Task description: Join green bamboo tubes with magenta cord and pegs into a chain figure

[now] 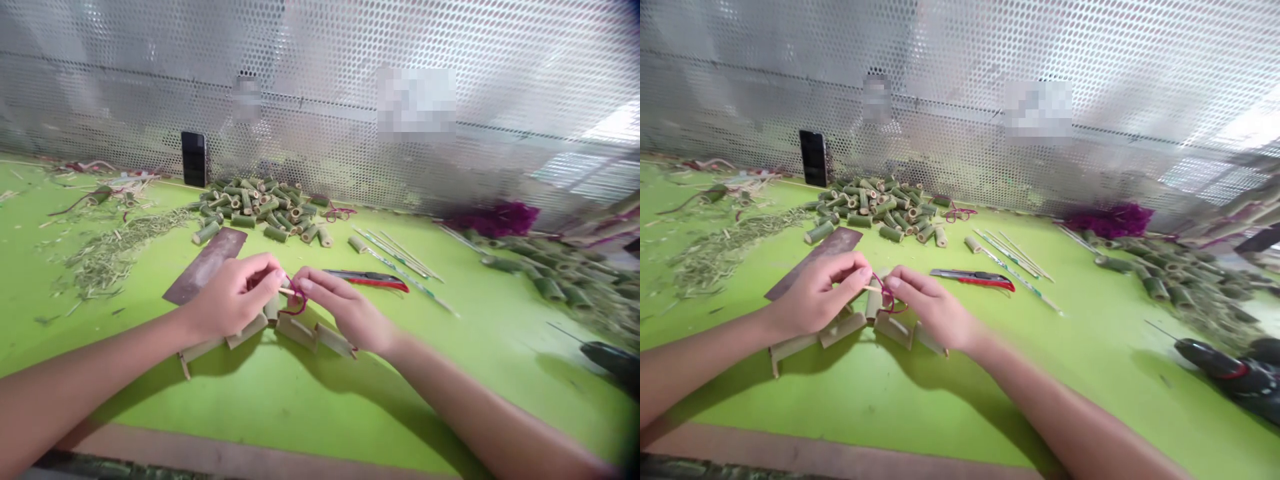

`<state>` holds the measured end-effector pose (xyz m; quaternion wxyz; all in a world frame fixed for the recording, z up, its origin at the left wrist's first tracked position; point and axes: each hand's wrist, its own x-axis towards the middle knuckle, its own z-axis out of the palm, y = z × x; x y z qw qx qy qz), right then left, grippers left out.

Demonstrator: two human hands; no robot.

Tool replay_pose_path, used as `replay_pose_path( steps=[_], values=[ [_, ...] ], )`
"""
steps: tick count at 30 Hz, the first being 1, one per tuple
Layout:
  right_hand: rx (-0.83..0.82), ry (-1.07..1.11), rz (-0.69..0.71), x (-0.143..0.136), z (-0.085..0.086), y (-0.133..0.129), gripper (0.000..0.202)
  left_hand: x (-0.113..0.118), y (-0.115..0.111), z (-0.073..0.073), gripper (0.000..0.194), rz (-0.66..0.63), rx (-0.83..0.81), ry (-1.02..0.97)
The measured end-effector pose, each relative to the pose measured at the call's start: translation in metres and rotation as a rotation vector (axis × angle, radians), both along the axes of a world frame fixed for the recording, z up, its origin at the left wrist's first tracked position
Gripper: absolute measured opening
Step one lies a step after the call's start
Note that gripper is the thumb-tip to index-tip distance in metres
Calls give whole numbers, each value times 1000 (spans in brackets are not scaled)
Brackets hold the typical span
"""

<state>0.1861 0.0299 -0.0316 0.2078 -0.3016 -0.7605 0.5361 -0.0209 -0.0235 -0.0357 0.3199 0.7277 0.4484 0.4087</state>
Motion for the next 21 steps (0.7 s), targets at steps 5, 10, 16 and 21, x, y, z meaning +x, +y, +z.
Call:
replay_pose_path(
  steps=[5,10,16,21],
  values=[
    [-35,71,27,-1,-1,0,34,-1,2,1,32,22,12,-32],
    [-21,184,-149,7,-3,20,42,-9,12,1,36,176,-80,182],
    [-221,310,-366,19,7,65,51,-15,62,-2,37,171,-154,633],
    [-175,358,-371,15,13,94,46,-4,90,3,34,31,-223,731]
  ],
)
